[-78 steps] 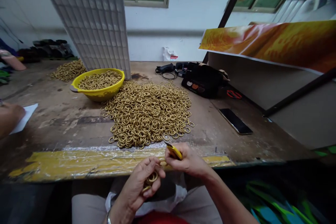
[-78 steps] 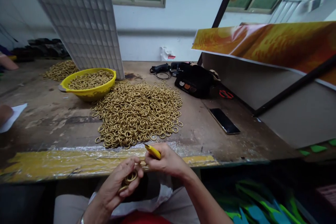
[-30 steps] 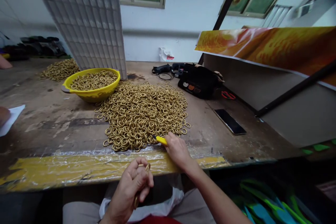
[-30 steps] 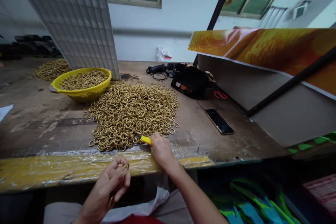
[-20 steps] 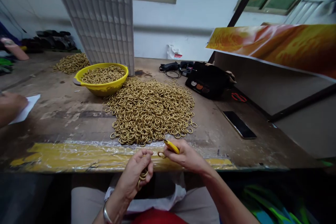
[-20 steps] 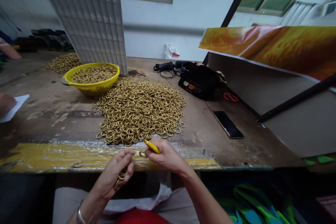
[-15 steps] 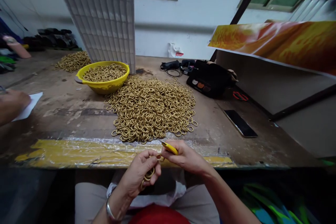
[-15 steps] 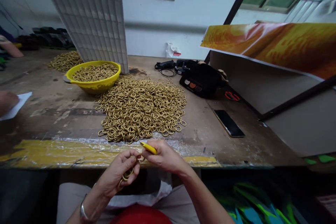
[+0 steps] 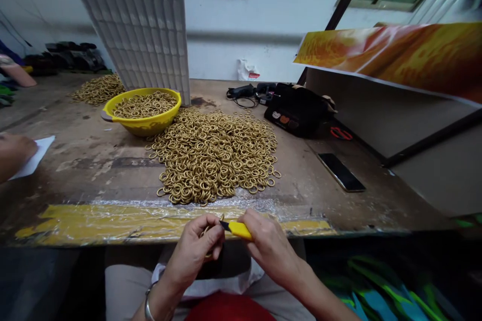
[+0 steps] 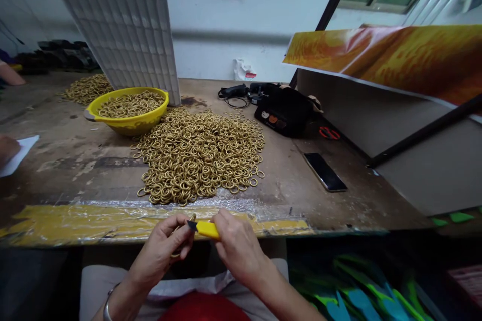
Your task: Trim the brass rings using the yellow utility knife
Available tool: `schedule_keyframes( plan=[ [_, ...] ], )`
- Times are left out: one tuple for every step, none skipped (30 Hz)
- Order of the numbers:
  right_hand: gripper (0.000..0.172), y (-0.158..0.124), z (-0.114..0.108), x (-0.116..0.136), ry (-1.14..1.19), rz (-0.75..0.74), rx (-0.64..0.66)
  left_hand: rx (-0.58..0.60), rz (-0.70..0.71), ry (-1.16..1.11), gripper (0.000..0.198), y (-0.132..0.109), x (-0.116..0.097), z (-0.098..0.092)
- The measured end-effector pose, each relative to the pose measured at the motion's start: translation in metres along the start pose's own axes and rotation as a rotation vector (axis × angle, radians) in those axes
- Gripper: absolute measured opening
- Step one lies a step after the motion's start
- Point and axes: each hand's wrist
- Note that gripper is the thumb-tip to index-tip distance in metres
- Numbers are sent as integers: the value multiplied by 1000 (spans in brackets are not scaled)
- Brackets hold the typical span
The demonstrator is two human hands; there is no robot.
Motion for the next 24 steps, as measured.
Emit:
schedule_keyframes(
  plan=[
    [31,0,0,1,-27,16,5,-1,18,48,34,0,0,0],
    [31,0,0,2,-49,28,8,0,34,89,33,1,0,1],
    [31,0,0,2,-69,37,5,3,48,122,32,1,0,1],
    [31,1,0,3,-88,40,-4,8,58,148,31,1,0,1],
    [31,1,0,2,-106,40,-17,13,64,167,31,2,-1,1],
    [31,1,1,2,-123,38,-36,18,67,178,30,2,-2,1],
    [30,1,2,1,-138,35,-57,21,70,185,30,2,-2,2],
    [30,1,2,1,-150,31,-76,24,74,192,30,2,-3,2],
    [29,1,3,0,-157,27,-91,28,79,200,30,1,-3,2],
    [29,1,3,0,-159,25,-102,32,87,207,30,1,-3,2],
    [29,1,4,0,-158,24,-108,37,97,216,30,0,-3,2],
    [29,0,4,1,-155,24,-109,44,107,223,29,0,-3,2],
    [30,0,4,2,-154,25,-111,50,114,227,29,-1,-3,2],
    [31,-1,4,2,-154,26,-114,58,121,228,28,-1,-2,1],
    [31,-1,4,3,-156,26,-119,65,127,228,27,-2,-2,1],
    [32,-1,4,4,-160,27,-129,71,134,227,27,-2,-2,1],
    [31,-2,4,4,-165,27,-140,77,144,231,27,-2,-2,1],
    [31,-2,3,4,-168,28,-149,81,157,240,27,-2,-2,1],
    [30,-2,3,5,-170,31,-153,83,171,253,28,-2,-2,1],
    [30,-2,3,5,-170,36,-153,85,185,267,28,-2,-2,1],
    [30,-2,3,5,-167,41,-150,89,197,283,28,-1,-3,1],
    [30,-2,4,6,-162,44,-145,96,212,303,28,-1,-3,0],
    [30,-2,4,6,-154,42,-137,103,232,329,28,-1,-4,-1],
    [31,-1,5,7,-146,36,-129,113,254,362,29,0,-4,-2]
  ],
)
Point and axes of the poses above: each hand's wrist, its own y-axis towards the middle knuckle, its own z-axis out of the palm, x = y × z, and after that the axes turned 14 degrees about x, right-handed
